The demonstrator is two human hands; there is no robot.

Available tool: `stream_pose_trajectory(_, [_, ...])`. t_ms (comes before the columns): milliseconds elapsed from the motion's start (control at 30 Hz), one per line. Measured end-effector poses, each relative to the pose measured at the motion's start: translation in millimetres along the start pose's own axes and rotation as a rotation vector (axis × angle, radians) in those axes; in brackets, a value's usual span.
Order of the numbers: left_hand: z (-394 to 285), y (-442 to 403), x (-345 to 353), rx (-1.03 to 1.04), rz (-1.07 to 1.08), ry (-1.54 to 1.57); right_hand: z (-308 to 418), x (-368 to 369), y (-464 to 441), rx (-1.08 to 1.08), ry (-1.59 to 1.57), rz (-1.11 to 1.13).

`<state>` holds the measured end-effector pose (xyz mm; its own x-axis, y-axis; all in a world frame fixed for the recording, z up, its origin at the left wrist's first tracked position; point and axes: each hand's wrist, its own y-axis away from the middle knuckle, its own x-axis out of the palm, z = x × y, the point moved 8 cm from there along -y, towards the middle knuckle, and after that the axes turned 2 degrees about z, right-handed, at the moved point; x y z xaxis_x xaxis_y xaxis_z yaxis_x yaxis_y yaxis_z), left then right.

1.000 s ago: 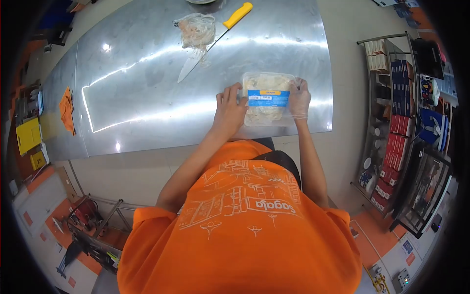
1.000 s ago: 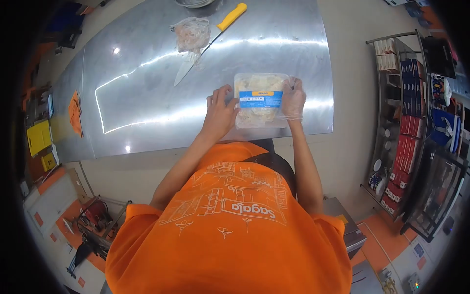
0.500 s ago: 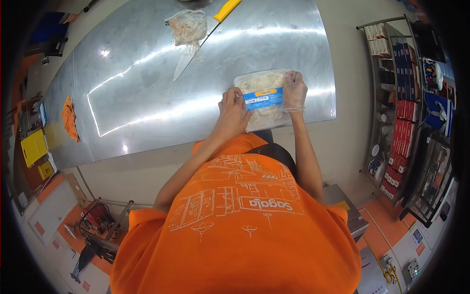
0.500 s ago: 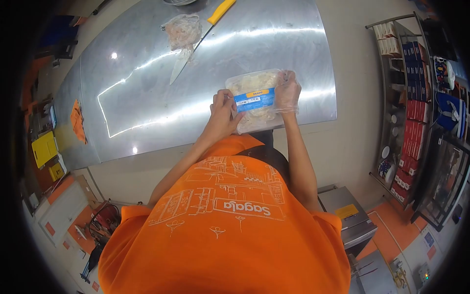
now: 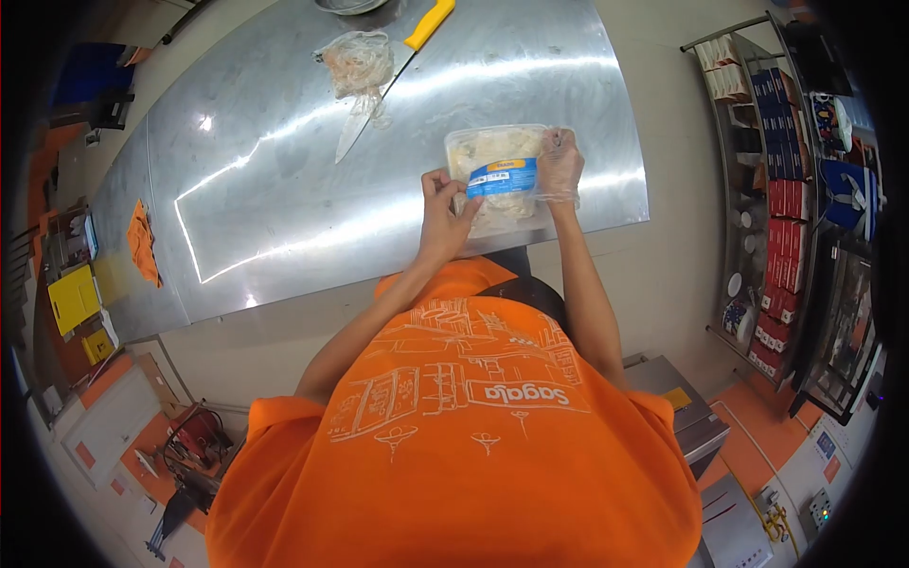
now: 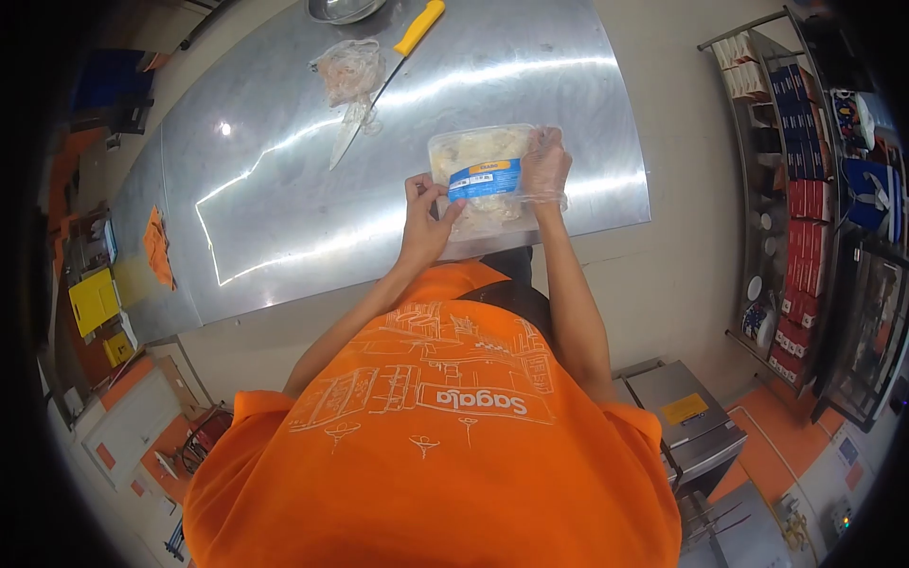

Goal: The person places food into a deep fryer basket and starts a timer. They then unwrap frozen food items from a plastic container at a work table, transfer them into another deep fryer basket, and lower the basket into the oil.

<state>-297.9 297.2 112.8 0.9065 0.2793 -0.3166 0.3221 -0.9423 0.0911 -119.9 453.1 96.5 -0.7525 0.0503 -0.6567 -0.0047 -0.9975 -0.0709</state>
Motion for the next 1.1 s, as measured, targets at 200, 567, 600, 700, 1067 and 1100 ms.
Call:
stream_pose_trajectory(200, [-19.0, -1.4, 2.0, 0.221, -0.041, -0.426, -1.4, -4.5, 10.1, 0.041, -0.051, -0.026])
stream_pose_trajectory(567, [7.8, -10.4, 3.1, 0.246, 0.057, -0.229, 109.2, 14.3, 83.4, -0.738, 0.240, 0.620])
stream_pose_trajectory(600, [7.7, -10.1, 2.5, 0.251, 0.090, -0.245, 106.6, 17.0, 78.7, -0.740, 0.253, 0.614])
stream_pose_trajectory(700, [9.7, -9.8, -9.0, 0.278, 0.139, -0.320, 98.8, 40.1, 77.0, -0.830, 0.255, 0.654])
stream_pose_trajectory(1067, [-10.5, 15.3, 25.4, 0.440, 0.222, -0.371, 62.9, 12.0, 116.6, -0.651, 0.284, 0.433])
stream_pose_trajectory(1100, [5.7, -8.0, 4.4, 0.404, 0.253, -0.374, 79.0, 42.4, 102.6, -0.575, 0.370, 0.511])
